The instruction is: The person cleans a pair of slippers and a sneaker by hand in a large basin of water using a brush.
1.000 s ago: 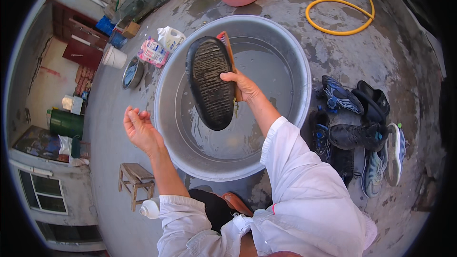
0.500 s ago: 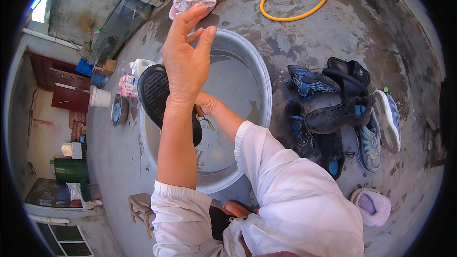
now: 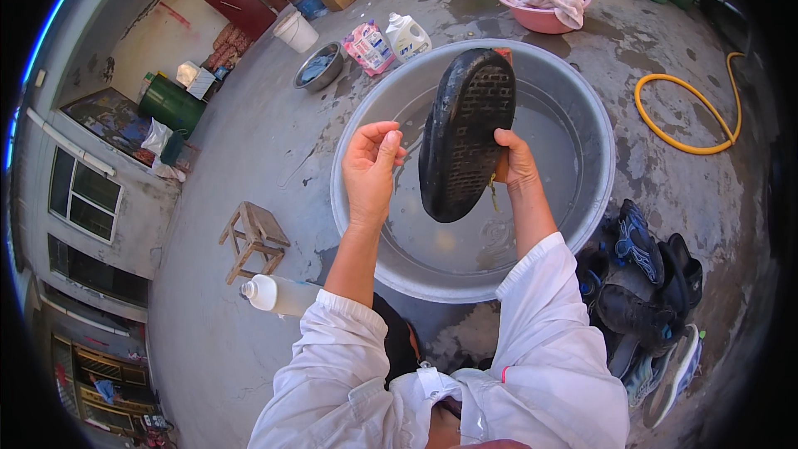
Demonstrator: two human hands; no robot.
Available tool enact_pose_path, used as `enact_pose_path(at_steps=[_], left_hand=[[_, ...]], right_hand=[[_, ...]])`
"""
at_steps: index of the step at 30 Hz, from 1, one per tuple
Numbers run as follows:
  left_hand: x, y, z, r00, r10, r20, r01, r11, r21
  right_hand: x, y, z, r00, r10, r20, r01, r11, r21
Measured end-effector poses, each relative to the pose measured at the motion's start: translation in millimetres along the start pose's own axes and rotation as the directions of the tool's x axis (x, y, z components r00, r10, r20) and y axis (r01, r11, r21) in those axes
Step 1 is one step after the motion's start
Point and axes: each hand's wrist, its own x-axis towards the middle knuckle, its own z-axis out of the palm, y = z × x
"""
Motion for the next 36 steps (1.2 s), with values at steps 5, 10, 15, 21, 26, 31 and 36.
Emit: enact_pose_path(at_steps=[5, 10, 15, 21, 26, 31, 36], left_hand=[[-8.9, -10.4, -2.4, 0.997, 0.061, 0.041, -0.062, 0.998, 0.026], [-6.6, -23.4, -4.8, 0.962, 0.271, -0.017, -0.262, 0.944, 0.201], [-6.1, -34.4, -21.5, 0.975, 0.147, -0.164, -0.114, 0.974, 0.193], [-3.2, -39.3, -42.5, 0.970, 0.024, -0.243, 0.001, 0.995, 0.101], [-0.9, -42.6, -55.1, 0.973, 0.052, -0.223, -0.029, 0.994, 0.107], [0.4, -47.4, -59.2, 0.988, 0.061, -0.143, -0.041, 0.989, 0.139], [2.5, -54.7, -56.2, 0.990, 0.120, -0.079, -0.096, 0.963, 0.251]], right_hand=[[0.3, 1.3, 6.7, 0.999, 0.043, 0.009, -0.042, 0.993, -0.112], [3.5, 2.0, 26.0, 0.999, 0.002, 0.036, 0.009, 0.954, -0.300], [13.7, 10.7, 38.0, 0.999, 0.008, 0.045, 0.013, 0.891, -0.453], [22.8, 26.0, 52.7, 0.999, -0.041, 0.022, 0.046, 0.837, -0.546], [25.2, 35.2, 66.4, 0.999, -0.036, 0.019, 0.040, 0.831, -0.555], [26.1, 39.5, 60.9, 1.000, -0.005, 0.014, 0.012, 0.850, -0.527], [23.0, 43.2, 50.8, 1.000, -0.011, -0.011, 0.004, 0.863, -0.504]])
